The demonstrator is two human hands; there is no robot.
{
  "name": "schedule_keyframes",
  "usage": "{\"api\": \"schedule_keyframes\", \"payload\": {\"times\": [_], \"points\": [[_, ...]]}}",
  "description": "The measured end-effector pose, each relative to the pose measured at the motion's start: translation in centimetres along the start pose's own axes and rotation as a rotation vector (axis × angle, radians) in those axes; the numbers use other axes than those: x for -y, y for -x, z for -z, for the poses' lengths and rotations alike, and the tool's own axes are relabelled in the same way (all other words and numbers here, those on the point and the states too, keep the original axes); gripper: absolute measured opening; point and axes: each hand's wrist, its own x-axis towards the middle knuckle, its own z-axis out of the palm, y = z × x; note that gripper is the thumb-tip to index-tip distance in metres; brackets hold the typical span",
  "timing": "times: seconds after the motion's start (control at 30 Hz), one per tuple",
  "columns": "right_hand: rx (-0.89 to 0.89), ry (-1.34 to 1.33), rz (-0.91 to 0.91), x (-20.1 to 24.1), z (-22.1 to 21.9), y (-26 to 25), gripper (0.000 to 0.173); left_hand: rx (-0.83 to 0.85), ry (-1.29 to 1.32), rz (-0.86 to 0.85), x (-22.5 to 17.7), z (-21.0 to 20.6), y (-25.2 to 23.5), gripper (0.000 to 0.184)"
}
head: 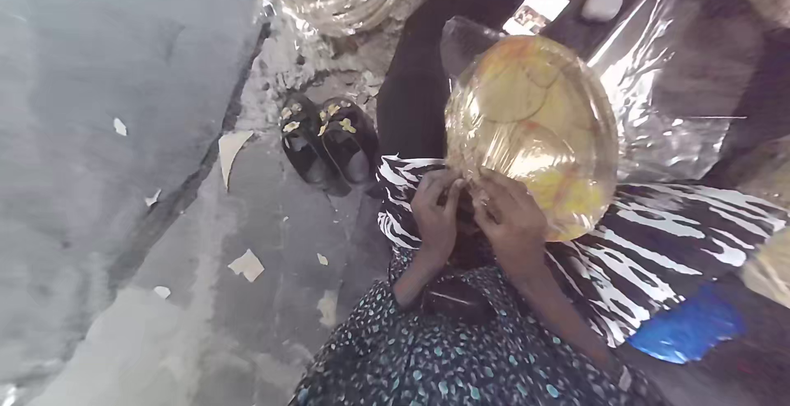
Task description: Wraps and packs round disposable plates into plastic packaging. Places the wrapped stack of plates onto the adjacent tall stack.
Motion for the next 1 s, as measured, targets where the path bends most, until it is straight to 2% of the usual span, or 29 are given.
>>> {"api": "schedule_keyframes", "payload": {"times": [0.1,0.37,0.57,0.7,1.0], "points": [[0.008,-0.038,-0.005,0.0,0.1,-0.3,0.025,0.059,0.080,0.015,0.2,0.1,0.5,0.025],[0.018,-0.044,-0.016,0.1,-0.4,-0.4,0.026,0.059,0.017,-0.021,-0.3,0.1,0.0,0.014],[-0.013,-0.067,-0.045,0.0,-1.0,-0.1,0.027,0.101,-0.179,-0.072,-0.8,0.2,0.0,0.016],[-0.059,-0.076,-0.046,0.2,-1.4,0.0,0.024,0.152,-0.180,-0.131,-0.3,0.6,0.0,0.017],[-0.037,-0.146,-0.067,0.8,-1.7,1.0,0.024,0.388,0.091,0.148,0.1,2.3,0.2,0.024]]}}
